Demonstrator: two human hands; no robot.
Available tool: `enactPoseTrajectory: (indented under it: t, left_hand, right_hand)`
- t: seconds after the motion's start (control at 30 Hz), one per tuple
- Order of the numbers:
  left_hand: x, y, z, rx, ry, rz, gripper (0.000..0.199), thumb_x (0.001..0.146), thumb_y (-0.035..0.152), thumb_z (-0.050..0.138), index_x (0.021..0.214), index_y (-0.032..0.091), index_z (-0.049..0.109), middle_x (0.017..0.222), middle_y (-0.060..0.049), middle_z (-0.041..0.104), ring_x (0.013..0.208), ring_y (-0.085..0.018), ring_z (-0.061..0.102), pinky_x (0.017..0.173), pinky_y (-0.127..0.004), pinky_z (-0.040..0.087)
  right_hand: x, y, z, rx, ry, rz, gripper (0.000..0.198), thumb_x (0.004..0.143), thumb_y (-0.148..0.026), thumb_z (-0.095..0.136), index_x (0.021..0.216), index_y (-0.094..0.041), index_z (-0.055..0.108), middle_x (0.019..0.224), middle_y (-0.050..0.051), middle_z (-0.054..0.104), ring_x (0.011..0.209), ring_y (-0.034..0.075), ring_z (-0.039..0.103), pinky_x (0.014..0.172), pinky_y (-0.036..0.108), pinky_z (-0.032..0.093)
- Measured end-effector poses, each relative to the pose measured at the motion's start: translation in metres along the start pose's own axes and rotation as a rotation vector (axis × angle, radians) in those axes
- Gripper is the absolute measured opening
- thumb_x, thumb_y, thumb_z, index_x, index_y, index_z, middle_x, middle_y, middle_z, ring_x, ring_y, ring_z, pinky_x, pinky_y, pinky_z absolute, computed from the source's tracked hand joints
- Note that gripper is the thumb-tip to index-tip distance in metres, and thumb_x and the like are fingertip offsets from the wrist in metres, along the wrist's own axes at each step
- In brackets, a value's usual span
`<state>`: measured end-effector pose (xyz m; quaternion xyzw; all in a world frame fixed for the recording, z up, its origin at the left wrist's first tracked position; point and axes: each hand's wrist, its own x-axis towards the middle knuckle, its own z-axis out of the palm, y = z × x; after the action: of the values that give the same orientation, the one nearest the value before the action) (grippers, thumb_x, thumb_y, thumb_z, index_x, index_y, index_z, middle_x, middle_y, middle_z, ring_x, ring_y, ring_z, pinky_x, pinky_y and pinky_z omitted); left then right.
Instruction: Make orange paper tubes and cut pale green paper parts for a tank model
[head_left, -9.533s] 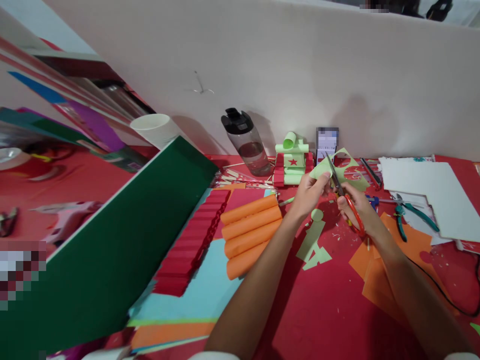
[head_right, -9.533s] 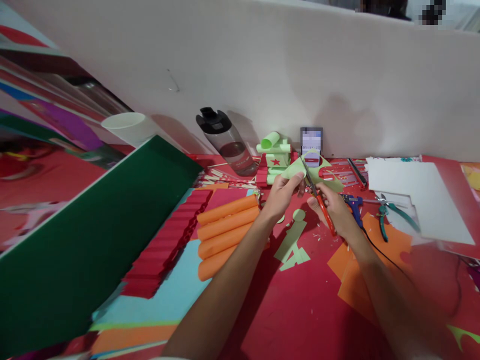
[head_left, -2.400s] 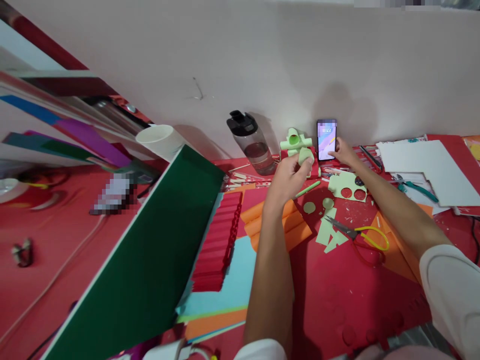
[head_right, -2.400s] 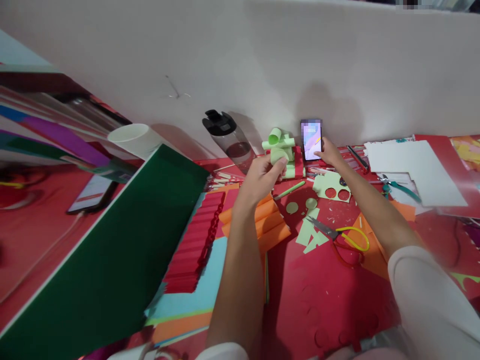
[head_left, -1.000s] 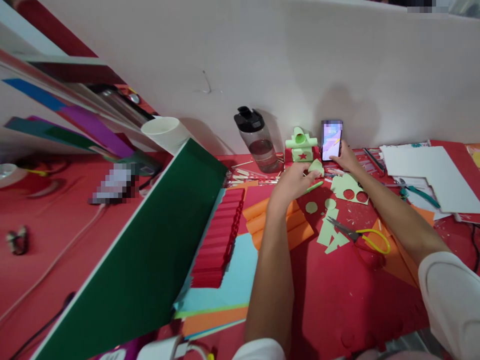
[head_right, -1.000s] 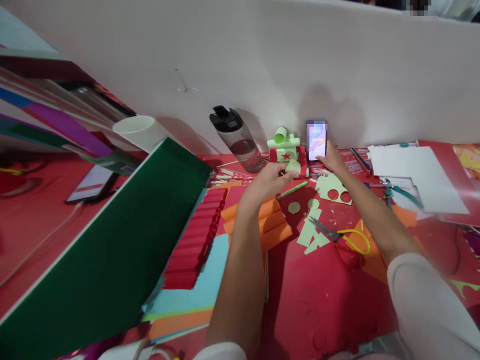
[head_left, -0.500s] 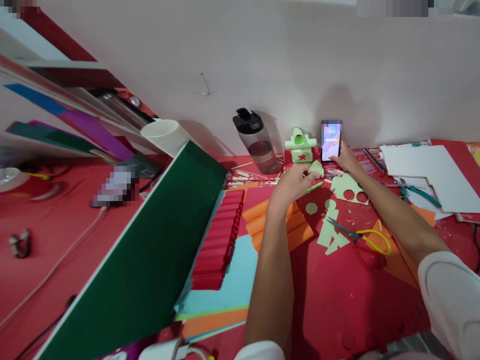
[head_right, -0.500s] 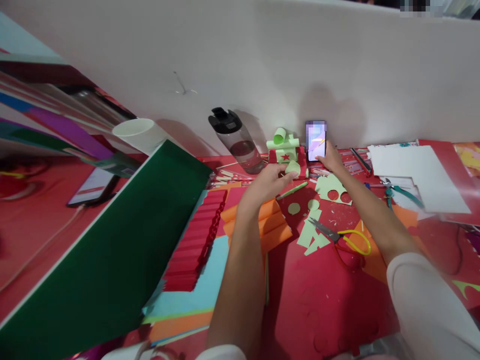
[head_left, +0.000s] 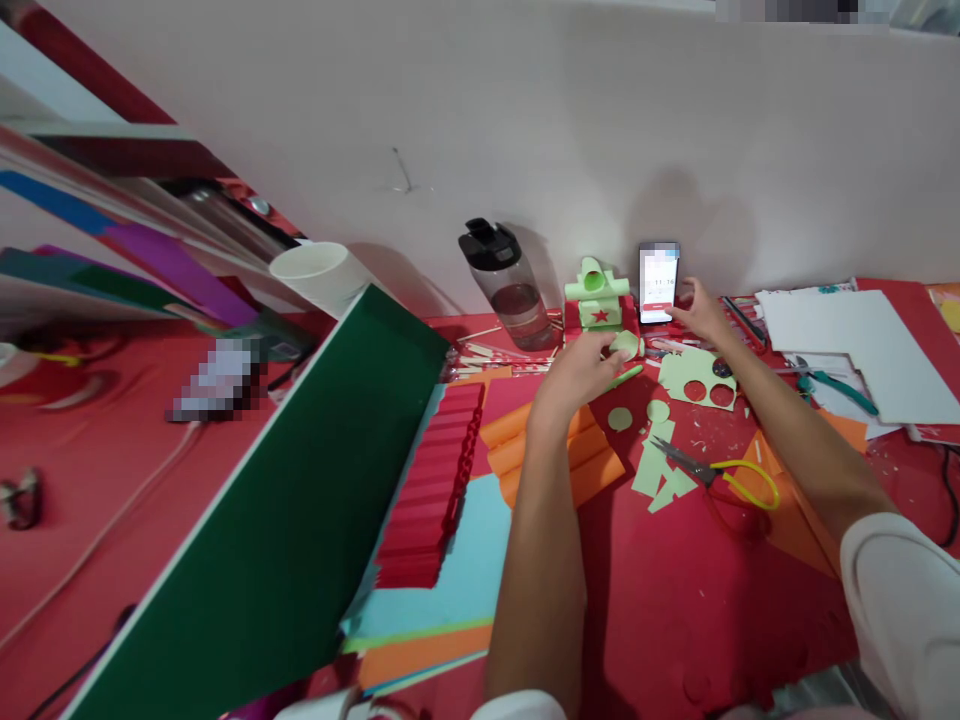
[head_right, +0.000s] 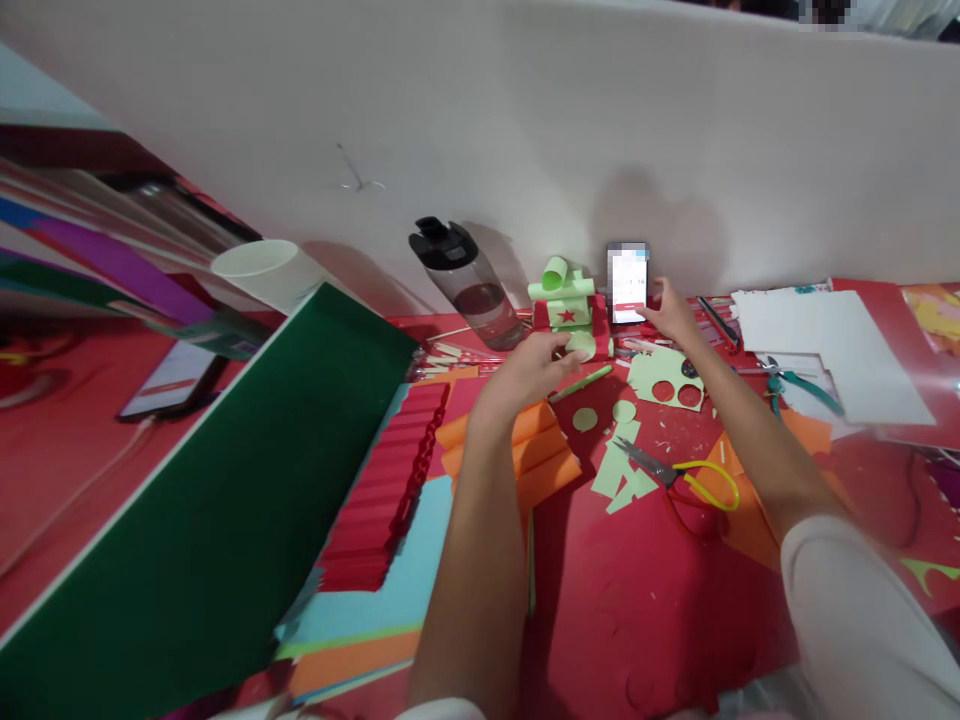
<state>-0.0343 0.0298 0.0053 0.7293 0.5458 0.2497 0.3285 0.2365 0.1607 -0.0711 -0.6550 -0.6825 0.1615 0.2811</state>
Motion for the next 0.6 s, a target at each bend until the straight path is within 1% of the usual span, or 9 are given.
enactPoseTrajectory:
  t: [0.07, 0.13, 0.23, 0.33, 0.43, 0.53, 0.6]
  left_hand:
    - [0.001, -0.001, 0.001, 0.011, 0.007, 0.000, 0.034, 0.093, 0.030, 0.058, 0.068, 0.024, 0.036, 0.062, 0.004, 0.040, 0.056, -0.014, 0.035, 0.058, -0.030, 0.024]
    - [0.002, -0.002, 0.004, 0.021, 0.009, 0.002, 0.034, 0.093, 0.030, 0.057, 0.069, 0.024, 0.035, 0.062, 0.004, 0.039, 0.056, -0.014, 0.035, 0.057, -0.029, 0.024]
    - [0.005, -0.004, 0.009, 0.016, 0.008, 0.019, 0.034, 0.096, 0.031, 0.054, 0.068, 0.024, 0.036, 0.061, 0.004, 0.037, 0.057, -0.014, 0.036, 0.057, -0.029, 0.024]
    - [0.008, -0.007, 0.013, -0.007, -0.004, 0.025, 0.036, 0.096, 0.033, 0.054, 0.067, 0.024, 0.034, 0.061, 0.004, 0.033, 0.056, -0.013, 0.033, 0.056, -0.029, 0.023]
    - [0.011, -0.010, 0.015, -0.021, 0.001, 0.043, 0.038, 0.093, 0.034, 0.057, 0.066, 0.024, 0.033, 0.061, 0.005, 0.031, 0.057, -0.013, 0.030, 0.056, -0.029, 0.022]
    - [0.013, -0.011, 0.017, -0.035, 0.024, 0.061, 0.035, 0.092, 0.033, 0.057, 0.067, 0.024, 0.034, 0.062, 0.005, 0.034, 0.058, -0.013, 0.032, 0.057, -0.028, 0.024]
    - [0.014, -0.012, 0.019, -0.046, 0.025, 0.058, 0.033, 0.092, 0.033, 0.057, 0.067, 0.023, 0.036, 0.062, 0.004, 0.038, 0.058, -0.013, 0.034, 0.057, -0.028, 0.026]
  right_hand:
    - [-0.012, 0.005, -0.019, 0.018, -0.013, -0.022, 0.057, 0.088, -0.037, 0.077, 0.137, -0.018, 0.057, 0.119, 0.013, 0.076, 0.100, 0.027, 0.072, 0.096, 0.043, 0.054]
    - [-0.028, 0.010, -0.037, 0.035, -0.106, -0.067, 0.043, 0.089, -0.038, 0.075, 0.127, -0.020, 0.063, 0.108, 0.009, 0.079, 0.092, 0.025, 0.073, 0.090, 0.040, 0.055]
    - [-0.054, 0.016, -0.055, -0.012, -0.255, -0.131, 0.030, 0.087, -0.036, 0.078, 0.112, -0.020, 0.069, 0.107, 0.009, 0.079, 0.097, 0.025, 0.074, 0.086, 0.037, 0.055]
    - [-0.072, 0.017, -0.061, -0.119, -0.327, -0.152, 0.029, 0.085, -0.030, 0.081, 0.111, -0.020, 0.071, 0.109, 0.009, 0.080, 0.100, 0.024, 0.074, 0.087, 0.034, 0.054]
    - [-0.080, 0.015, -0.061, -0.212, -0.334, -0.170, 0.029, 0.086, -0.025, 0.079, 0.113, -0.019, 0.072, 0.109, 0.010, 0.080, 0.100, 0.025, 0.073, 0.088, 0.035, 0.053]
    - [-0.083, 0.012, -0.063, -0.213, -0.328, -0.158, 0.024, 0.089, -0.020, 0.072, 0.113, -0.018, 0.073, 0.105, 0.010, 0.080, 0.095, 0.023, 0.073, 0.086, 0.034, 0.052]
    - [-0.085, 0.008, -0.069, -0.154, -0.340, -0.141, 0.020, 0.091, -0.019, 0.067, 0.110, -0.018, 0.074, 0.101, 0.010, 0.079, 0.091, 0.022, 0.072, 0.084, 0.034, 0.052]
